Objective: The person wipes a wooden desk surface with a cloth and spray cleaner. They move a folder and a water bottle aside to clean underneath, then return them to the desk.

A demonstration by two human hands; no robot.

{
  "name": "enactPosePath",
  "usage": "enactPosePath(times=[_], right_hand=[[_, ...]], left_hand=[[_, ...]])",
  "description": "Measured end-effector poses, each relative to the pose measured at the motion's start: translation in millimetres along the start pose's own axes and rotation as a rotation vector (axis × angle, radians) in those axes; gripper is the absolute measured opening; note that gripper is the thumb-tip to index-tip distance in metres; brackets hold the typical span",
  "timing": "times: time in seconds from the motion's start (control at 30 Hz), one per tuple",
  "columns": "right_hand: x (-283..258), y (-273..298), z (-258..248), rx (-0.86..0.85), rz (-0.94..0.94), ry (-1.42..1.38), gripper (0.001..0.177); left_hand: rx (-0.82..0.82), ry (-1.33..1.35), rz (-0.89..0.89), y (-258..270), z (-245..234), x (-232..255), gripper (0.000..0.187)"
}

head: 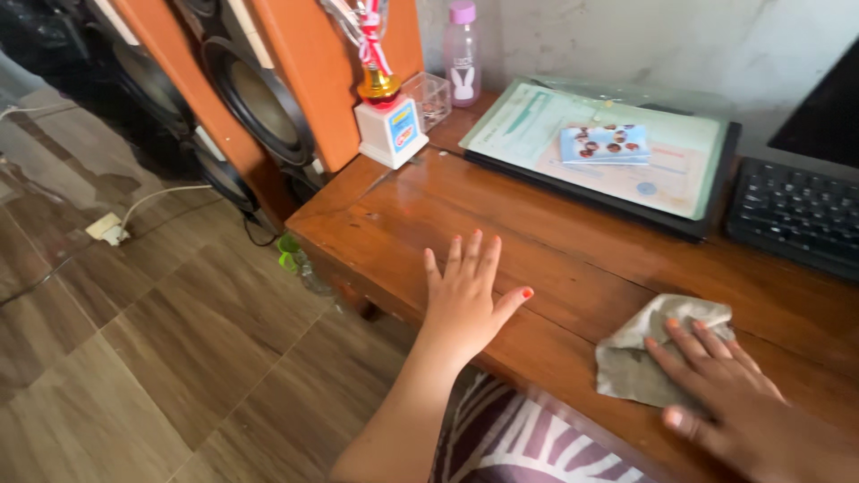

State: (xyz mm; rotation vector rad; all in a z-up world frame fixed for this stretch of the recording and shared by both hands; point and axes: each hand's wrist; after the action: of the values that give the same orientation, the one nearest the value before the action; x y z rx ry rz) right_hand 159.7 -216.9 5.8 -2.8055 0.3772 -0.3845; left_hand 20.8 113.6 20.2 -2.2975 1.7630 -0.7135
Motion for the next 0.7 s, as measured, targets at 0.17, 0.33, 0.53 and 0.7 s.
enactPosePath(times=[0.17, 0.33, 0.53, 0.7], right_hand=[[-24.0, -32.6, 10.7, -0.409, 0.294, 0.037, 0.081], [-43.5, -87.5, -2.1, -0.495, 0.313, 0.218, 0.060], [-3.9, -180.4, -0.9, -0.188, 0.376, -0.174, 0.061], [-31.3, -253.9, 37.2, 0.270, 0.087, -0.410, 0.066]], left_hand=[[-0.060, -0.011, -0.004, 0.4, 5.3, -8.2, 0.077], [-0.051, 0.014, -0.023, 0.3, 0.7, -7.0, 0.075], [-0.032, 0.086, -0.020, 2.2, -5.1, -12.5, 0.073], [0.065, 0.114, 0.004, 3.6, -2.0, -15.4, 0.073]])
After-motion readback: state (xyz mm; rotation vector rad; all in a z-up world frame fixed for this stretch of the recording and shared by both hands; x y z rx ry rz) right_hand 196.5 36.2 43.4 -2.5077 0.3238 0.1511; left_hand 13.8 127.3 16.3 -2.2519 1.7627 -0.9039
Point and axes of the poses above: each hand's wrist, its own y-axis away from the middle knuckle, its own z-axis out of the palm, x = y × z, and after that the axes turned 1 degree about x, right-handed
